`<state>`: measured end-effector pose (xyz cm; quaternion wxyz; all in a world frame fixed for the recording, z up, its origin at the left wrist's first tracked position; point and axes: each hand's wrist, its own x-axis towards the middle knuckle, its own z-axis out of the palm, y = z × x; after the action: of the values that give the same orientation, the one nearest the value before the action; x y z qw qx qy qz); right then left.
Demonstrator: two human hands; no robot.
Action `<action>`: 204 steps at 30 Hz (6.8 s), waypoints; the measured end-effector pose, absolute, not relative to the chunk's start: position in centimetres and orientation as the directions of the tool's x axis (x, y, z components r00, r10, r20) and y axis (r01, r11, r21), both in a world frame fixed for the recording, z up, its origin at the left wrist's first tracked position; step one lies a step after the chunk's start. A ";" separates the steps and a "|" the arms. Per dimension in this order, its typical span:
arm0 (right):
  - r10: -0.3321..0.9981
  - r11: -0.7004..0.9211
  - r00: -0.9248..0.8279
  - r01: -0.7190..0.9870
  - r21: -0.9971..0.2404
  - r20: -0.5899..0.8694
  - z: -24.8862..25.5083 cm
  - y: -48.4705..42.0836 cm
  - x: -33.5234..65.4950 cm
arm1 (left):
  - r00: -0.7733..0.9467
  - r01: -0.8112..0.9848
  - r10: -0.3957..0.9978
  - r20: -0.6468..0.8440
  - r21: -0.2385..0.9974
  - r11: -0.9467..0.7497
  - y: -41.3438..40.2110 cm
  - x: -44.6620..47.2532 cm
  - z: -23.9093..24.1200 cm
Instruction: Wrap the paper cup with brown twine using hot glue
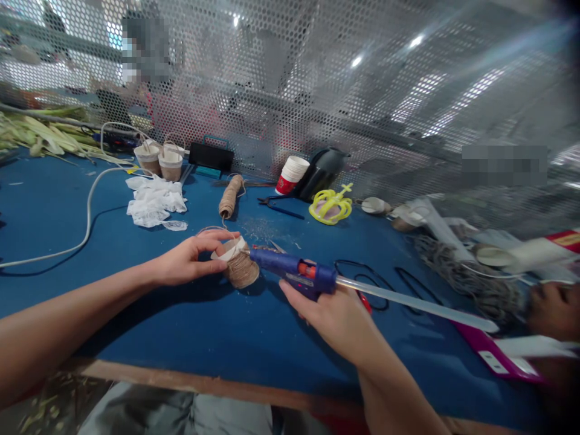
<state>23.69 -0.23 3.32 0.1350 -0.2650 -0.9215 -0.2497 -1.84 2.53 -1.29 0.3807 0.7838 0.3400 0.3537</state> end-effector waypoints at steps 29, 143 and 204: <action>0.589 0.751 -0.713 0.657 0.069 0.381 2.5 -1.0 22.9 | 0.517 0.256 0.804 0.294 0.843 -0.473 2.6 -1.8 -1.5; 0.929 0.359 -0.348 0.773 -0.524 0.125 4.6 -1.3 22.7 | 0.586 0.280 0.762 0.275 0.814 -0.509 2.4 -2.1 -0.9; 0.964 0.245 -0.256 0.744 -0.622 0.073 4.7 -0.4 22.5 | 0.588 0.294 0.760 0.278 0.802 -0.520 2.5 -2.1 -1.0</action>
<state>22.51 -0.45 4.67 0.2286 -0.5652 -0.7551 0.2409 -2.13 2.48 -1.02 0.3668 0.8120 0.3243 0.3177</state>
